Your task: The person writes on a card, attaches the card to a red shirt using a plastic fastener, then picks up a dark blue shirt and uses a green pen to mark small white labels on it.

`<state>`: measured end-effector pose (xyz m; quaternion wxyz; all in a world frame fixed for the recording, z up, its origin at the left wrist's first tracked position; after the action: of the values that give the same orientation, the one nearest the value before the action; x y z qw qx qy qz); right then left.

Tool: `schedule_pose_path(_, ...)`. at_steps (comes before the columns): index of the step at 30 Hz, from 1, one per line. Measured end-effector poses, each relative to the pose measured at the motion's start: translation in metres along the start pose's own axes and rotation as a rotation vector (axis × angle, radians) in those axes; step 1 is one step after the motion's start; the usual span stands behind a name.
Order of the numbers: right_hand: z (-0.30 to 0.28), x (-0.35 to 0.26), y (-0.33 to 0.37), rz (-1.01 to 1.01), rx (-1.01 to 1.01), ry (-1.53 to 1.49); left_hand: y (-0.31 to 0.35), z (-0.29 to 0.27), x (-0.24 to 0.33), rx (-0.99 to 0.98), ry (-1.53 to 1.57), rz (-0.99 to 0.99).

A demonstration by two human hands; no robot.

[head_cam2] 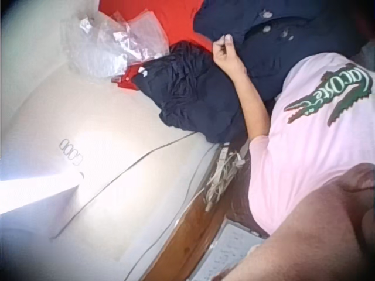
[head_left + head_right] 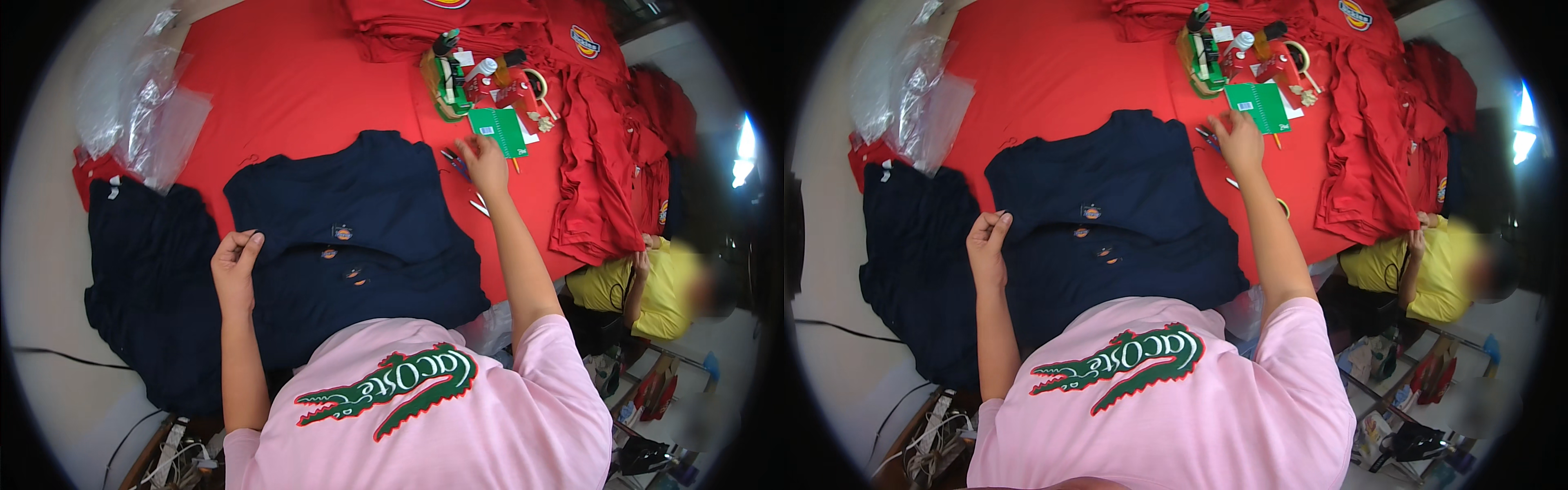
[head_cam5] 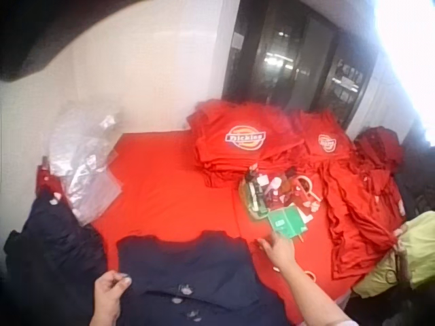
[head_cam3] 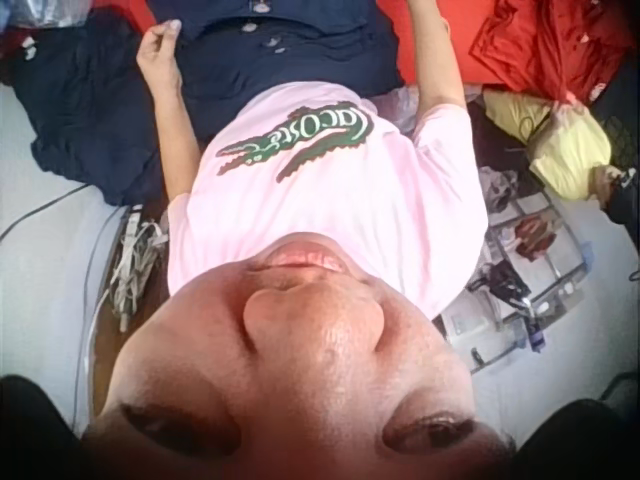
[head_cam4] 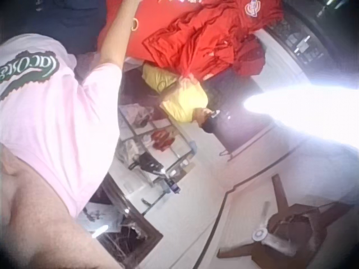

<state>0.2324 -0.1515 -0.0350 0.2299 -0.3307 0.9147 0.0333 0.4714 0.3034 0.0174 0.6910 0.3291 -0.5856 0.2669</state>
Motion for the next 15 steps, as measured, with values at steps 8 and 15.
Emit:
schedule_pose_path(8, -0.028, 0.071, -0.094, 0.33, 0.073, -0.559, -0.007, -0.005, -0.007, -0.042, 0.001, -0.054)
schedule_pose_path(15, -0.059, 0.148, -0.125, 0.364, 0.515, -0.379, -0.001, -0.005, -0.032, -0.011, 0.02, -0.094)
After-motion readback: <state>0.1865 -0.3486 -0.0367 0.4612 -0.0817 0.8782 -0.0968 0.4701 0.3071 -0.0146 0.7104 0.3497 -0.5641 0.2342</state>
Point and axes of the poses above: each hand's wrist, its own y-axis away from the middle knuckle, its own z-axis out of the palm, x = y × z, the point moved 1 cm from there along -y, towards the middle knuckle, and after that the axes turned 10 degrees about -x, right-handed, at the moved point
